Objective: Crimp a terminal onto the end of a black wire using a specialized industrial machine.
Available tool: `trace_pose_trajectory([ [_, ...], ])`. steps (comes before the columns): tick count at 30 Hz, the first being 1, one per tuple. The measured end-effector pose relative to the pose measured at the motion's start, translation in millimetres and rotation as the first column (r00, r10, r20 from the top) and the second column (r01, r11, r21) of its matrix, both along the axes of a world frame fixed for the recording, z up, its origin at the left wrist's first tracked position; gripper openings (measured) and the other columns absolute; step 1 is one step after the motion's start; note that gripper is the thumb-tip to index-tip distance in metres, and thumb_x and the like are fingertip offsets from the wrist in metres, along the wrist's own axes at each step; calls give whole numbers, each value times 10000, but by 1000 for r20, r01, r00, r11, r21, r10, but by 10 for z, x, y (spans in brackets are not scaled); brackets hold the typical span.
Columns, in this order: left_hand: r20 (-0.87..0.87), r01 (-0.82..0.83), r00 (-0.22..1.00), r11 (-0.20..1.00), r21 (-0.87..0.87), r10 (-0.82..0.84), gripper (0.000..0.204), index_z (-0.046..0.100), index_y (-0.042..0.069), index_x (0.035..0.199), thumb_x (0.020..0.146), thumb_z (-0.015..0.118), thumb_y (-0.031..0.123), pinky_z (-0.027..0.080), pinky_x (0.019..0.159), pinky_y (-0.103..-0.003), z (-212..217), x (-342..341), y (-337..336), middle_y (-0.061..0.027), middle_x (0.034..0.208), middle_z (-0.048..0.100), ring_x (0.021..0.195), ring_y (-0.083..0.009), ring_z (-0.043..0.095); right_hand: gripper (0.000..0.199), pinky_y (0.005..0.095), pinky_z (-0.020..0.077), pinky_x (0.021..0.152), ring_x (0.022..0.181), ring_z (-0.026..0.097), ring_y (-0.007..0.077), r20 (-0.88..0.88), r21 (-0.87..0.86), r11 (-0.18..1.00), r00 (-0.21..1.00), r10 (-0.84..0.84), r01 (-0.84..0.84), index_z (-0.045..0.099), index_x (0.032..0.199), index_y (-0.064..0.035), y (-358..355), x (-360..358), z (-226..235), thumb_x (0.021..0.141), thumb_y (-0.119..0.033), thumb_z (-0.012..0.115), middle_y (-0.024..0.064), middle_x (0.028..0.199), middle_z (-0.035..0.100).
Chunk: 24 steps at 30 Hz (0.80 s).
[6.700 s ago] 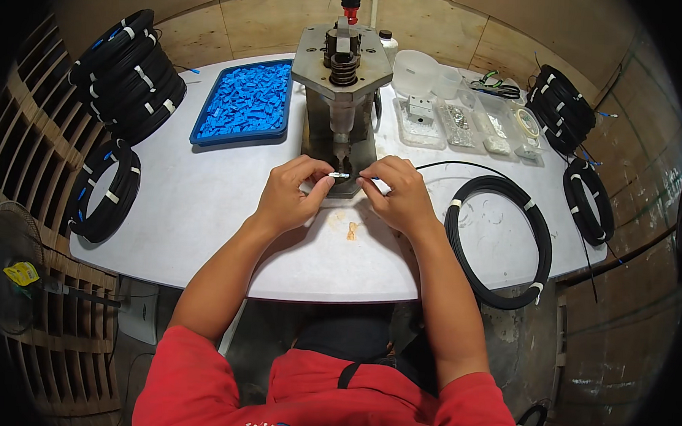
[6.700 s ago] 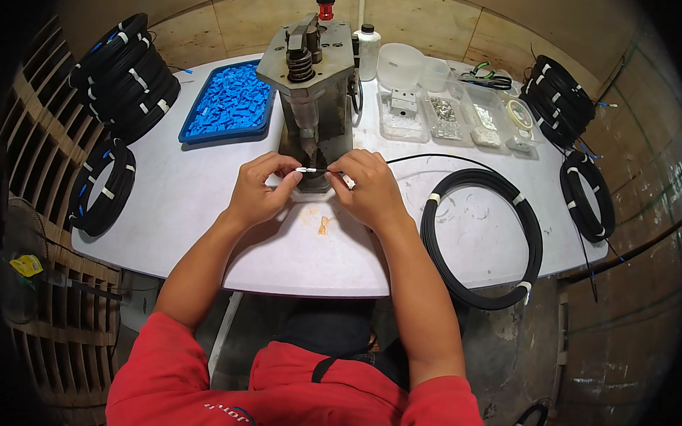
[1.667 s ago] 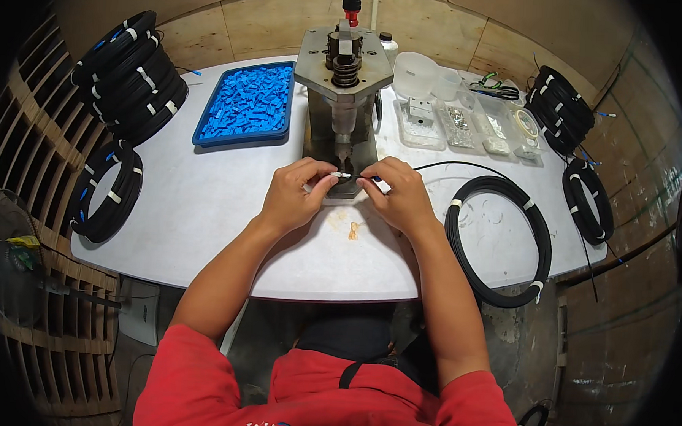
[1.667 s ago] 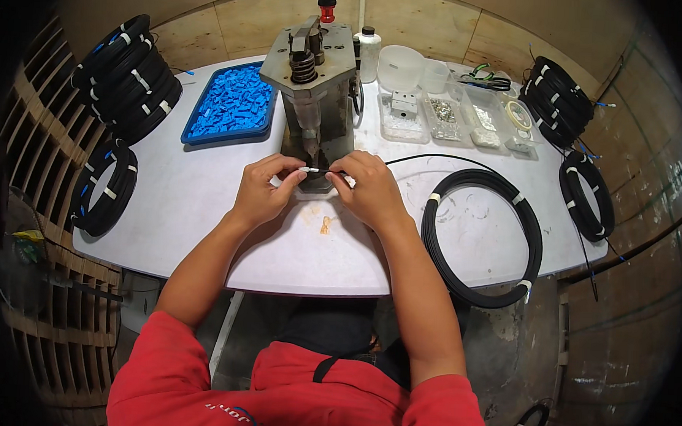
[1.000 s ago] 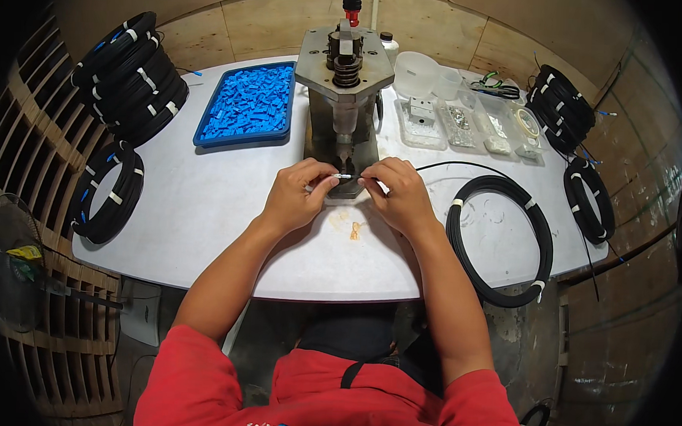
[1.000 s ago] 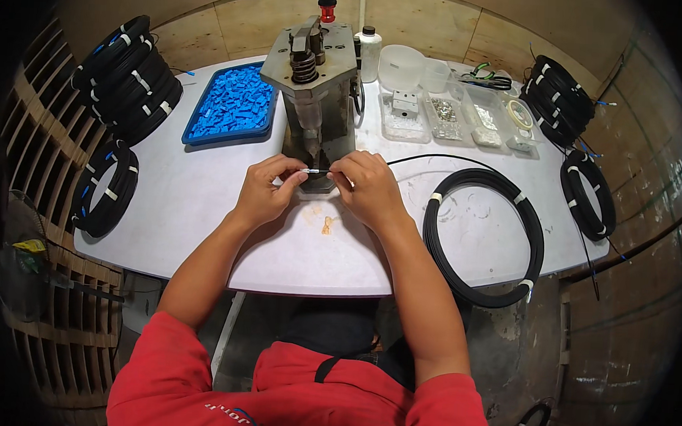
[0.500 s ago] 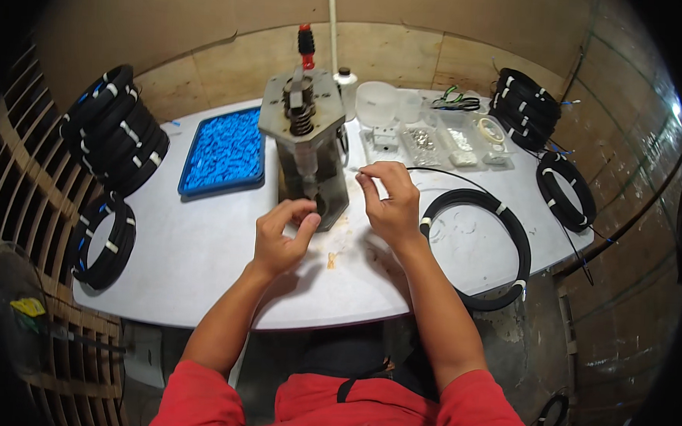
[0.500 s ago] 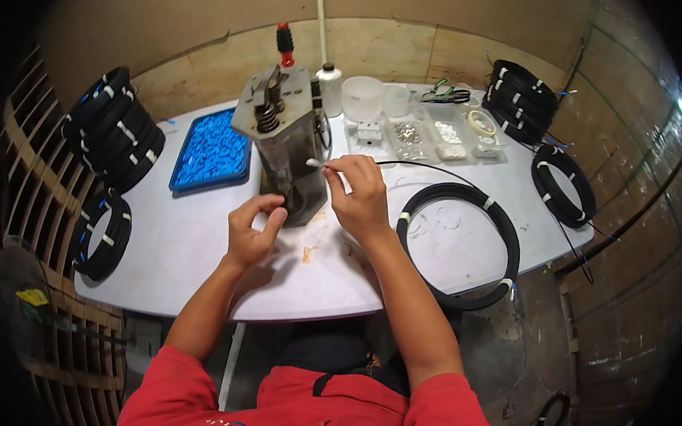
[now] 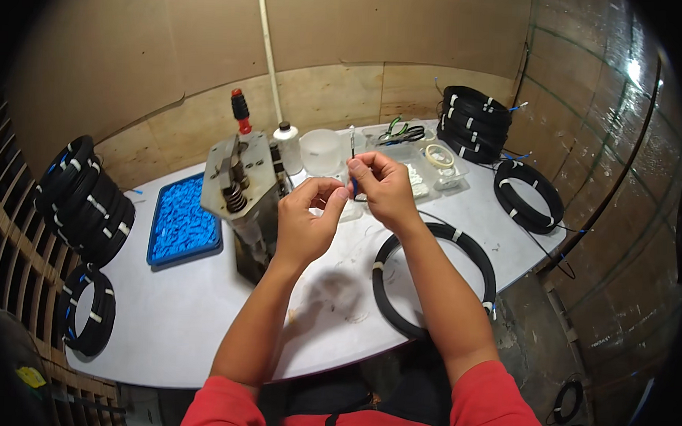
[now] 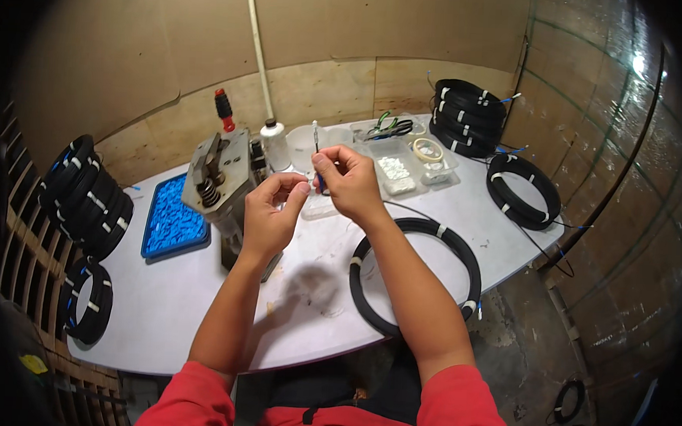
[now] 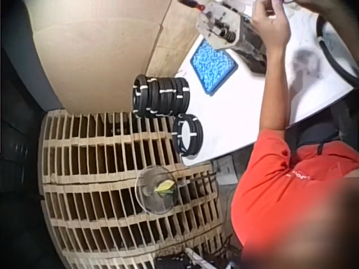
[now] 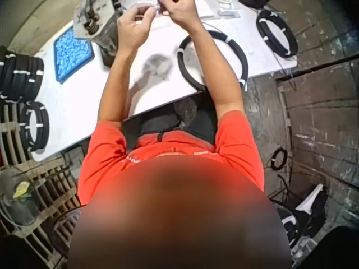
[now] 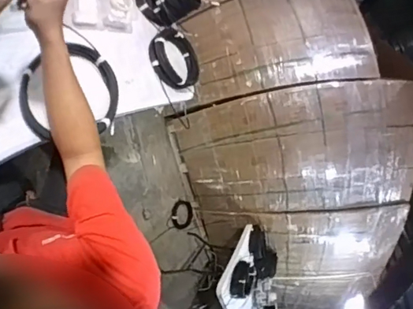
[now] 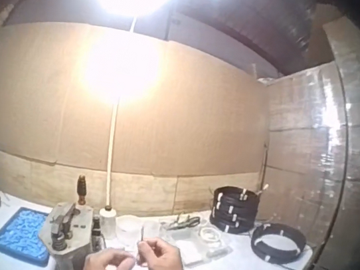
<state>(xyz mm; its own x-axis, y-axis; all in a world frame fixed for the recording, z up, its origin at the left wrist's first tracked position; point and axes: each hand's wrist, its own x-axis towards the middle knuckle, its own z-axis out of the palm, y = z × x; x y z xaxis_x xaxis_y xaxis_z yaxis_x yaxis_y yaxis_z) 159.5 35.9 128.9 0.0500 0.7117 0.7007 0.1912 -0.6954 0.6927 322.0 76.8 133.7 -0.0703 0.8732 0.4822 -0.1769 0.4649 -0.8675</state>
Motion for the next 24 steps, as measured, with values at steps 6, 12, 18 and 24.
trace_pose_trajectory([
  [6, 24, 24, 1000, 974, -226, -19, 157, 696, -30, 969, 963, 723, 125, 562, 747, -273, 133, 236, 231, -76, 883, 752, 805, -110, 696, 193, 232, 495, 579, 662, 601, 60, -79, 26, 997, 994, -70, 72, 703, 958, 7, 144, 44, 1, 990, -182, 731, 26, 787, 697],
  [12, 63, 67, 997, 969, -237, -53, 144, 704, -30, 960, 955, 719, 113, 561, 691, -265, 157, 210, 205, -77, 835, 748, 753, -104, 694, 169, 253, 552, 603, 706, 646, 82, -43, -29, 999, 998, -34, 33, 722, 979, 10, 115, 99, 38, 981, -158, 739, 46, 842, 718],
  [18, 104, 118, 990, 962, -247, -95, 151, 694, -35, 955, 967, 711, 115, 560, 677, -260, 90, 185, 221, -82, 813, 744, 728, -108, 692, 150, 265, 560, 594, 704, 669, 115, -49, -23, 999, 998, 35, -36, 725, 985, 31, 111, 118, -105, 981, -119, 730, 72, 842, 725],
  [24, 176, 115, 982, 949, -294, -64, 197, 700, -33, 1012, 988, 706, 162, 550, 697, -262, 65, 105, 315, -60, 810, 737, 756, -89, 678, 126, 249, 536, 567, 646, 651, 90, -88, -21, 1000, 996, 9, -11, 731, 974, 25, 26, -23, -238, 980, -101, 725, 69, 805, 732],
])
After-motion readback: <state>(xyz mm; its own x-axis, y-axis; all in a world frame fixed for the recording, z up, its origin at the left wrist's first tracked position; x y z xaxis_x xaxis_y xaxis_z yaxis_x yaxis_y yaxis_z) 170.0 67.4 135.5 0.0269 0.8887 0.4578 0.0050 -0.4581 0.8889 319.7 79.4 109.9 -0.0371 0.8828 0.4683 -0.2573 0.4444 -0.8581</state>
